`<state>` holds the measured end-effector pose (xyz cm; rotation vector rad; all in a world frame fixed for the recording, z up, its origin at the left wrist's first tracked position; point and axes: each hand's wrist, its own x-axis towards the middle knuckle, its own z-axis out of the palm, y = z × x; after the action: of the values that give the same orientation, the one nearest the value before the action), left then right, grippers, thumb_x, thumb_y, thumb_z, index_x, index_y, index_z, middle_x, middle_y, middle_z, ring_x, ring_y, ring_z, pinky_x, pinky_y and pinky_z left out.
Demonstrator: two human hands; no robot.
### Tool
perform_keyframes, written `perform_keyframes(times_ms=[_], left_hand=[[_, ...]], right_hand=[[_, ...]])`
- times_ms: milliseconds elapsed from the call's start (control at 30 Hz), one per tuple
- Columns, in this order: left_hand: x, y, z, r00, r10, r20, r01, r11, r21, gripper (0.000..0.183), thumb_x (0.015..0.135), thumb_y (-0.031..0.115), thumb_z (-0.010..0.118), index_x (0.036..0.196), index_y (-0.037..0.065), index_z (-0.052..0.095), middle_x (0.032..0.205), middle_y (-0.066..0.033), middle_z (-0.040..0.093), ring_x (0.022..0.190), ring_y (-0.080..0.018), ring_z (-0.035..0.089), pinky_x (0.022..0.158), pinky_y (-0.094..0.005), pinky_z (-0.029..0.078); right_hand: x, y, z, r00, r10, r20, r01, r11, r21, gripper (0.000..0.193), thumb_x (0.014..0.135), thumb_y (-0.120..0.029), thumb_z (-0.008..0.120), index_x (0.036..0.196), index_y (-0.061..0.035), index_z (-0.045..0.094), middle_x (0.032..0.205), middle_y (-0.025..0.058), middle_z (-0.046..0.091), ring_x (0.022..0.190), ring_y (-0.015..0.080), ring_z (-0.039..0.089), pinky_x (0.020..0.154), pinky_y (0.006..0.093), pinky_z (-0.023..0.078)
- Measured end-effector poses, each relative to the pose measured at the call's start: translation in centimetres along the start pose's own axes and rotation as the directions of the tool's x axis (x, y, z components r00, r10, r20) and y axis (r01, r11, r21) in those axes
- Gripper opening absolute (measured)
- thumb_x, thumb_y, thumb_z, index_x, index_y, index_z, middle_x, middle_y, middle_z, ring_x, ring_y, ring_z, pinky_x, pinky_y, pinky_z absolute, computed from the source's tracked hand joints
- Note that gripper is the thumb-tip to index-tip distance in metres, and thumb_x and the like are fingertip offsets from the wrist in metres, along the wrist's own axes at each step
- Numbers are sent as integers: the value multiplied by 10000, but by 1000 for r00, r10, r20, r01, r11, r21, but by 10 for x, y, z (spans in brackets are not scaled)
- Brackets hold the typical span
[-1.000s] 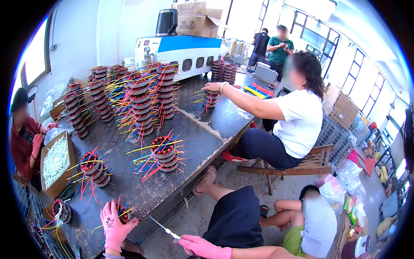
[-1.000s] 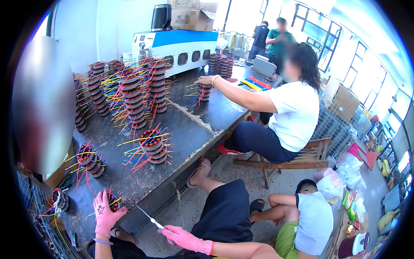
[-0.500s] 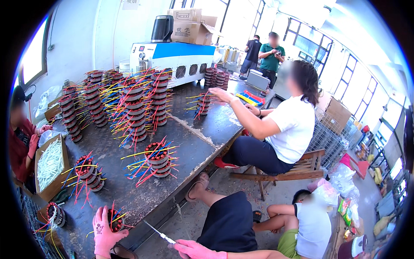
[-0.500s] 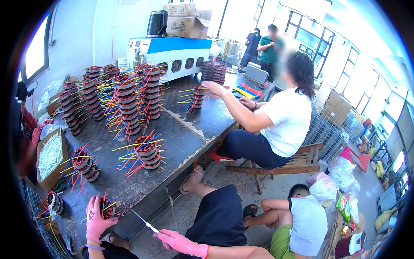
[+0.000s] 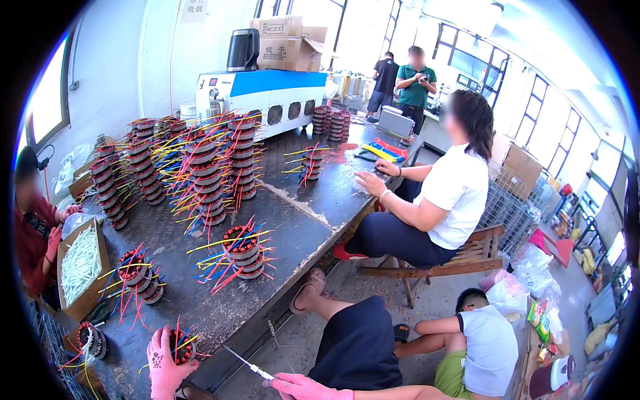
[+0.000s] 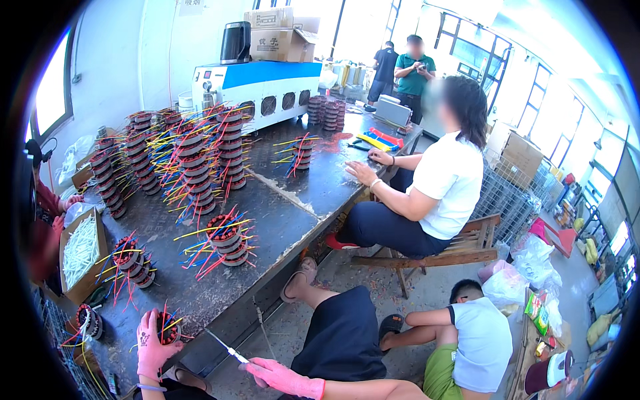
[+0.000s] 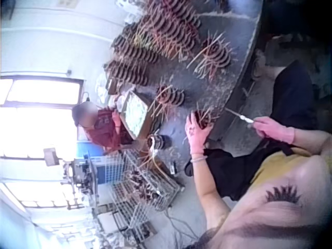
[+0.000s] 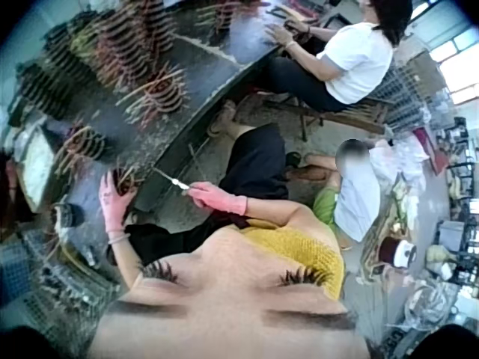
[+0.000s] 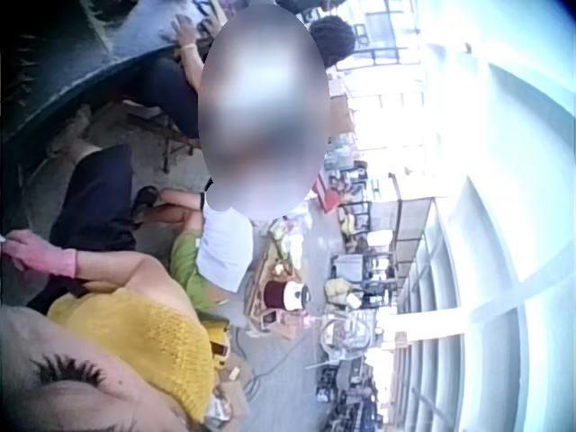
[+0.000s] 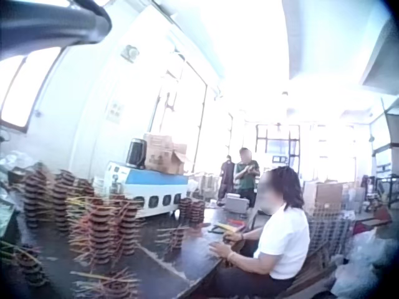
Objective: The person uses a soldering iron to apply solder to wires connected to a central motor or electronic component, handling multiple similar units on a workbench alongside other people.
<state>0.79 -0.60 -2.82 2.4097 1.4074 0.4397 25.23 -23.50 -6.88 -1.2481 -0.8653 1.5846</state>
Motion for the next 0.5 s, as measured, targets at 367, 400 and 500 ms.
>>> perform_keyframes(times_ms=[367,400,500], left_hand=[[2,-5,3,999,44,-16,-44,999,5,1132,501,316,908,1460,26,378,1436,-215,417,1325,-411,407,1121,-470,337],[1,-6,4,999,48,-23,-48,999,12,1135,500,319,908,1459,24,378,1435,-218,418,1325,-412,407,1120,-471,337],[1,-7,3,999,36,-17,-36,999,12,1138,508,350,910,1461,20,383,1440,-225,414,1327,-417,404,1123,-473,336]], right_hand=[[-8,-29,12,992,-48,-113,49,999,3,311,1031,-314,509,1121,-72,680,657,-36,551,543,64,469,487,237,364],[-7,-30,13,993,-45,-112,45,999,0,309,1030,-316,511,1117,-72,681,654,-36,551,541,64,469,487,238,364],[-7,-31,14,993,-27,-113,27,1000,-7,305,1027,-320,518,1102,-73,682,646,-35,549,536,63,468,486,239,364]])
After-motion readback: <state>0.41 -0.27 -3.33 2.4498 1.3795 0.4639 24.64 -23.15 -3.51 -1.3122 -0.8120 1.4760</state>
